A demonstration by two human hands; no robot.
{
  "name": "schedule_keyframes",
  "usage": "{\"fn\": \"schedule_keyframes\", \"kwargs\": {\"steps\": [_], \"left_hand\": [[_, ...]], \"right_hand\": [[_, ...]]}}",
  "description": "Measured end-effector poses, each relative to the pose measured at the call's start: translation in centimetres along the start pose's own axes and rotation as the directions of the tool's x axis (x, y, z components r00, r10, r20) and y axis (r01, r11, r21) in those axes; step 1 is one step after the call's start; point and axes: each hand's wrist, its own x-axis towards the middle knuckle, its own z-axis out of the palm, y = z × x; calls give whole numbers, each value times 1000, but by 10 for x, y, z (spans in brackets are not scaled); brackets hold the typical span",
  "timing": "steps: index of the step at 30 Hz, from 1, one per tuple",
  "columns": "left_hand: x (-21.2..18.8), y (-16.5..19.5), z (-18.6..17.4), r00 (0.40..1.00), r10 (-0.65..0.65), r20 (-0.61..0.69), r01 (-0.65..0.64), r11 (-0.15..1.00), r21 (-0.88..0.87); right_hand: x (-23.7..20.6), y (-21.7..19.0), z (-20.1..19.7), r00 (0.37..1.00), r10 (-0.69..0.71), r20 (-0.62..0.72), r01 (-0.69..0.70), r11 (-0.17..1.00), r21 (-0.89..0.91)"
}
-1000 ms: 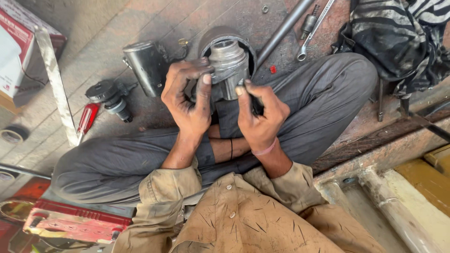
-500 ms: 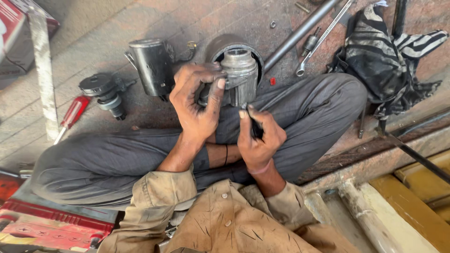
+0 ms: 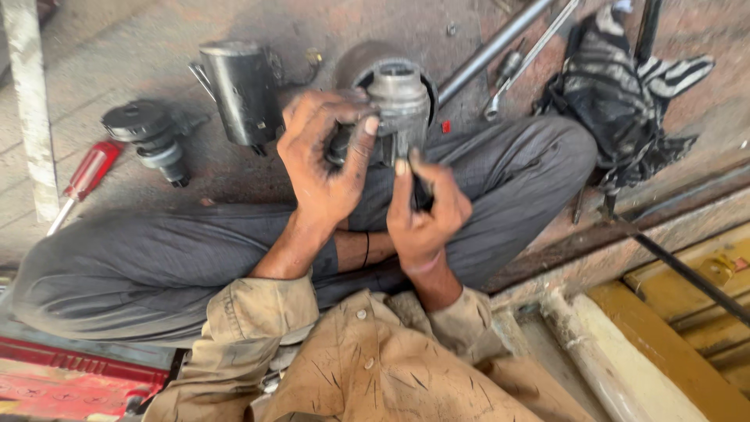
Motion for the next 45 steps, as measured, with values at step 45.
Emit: {"fn": "schedule_keyframes", "kwargs": {"steps": [45], "left_hand": [[-1,-3,3,998,-11,-61,5,995,-96]], "right_hand": [[2,-3,9,996,65,-56,-64,998,17]]}}
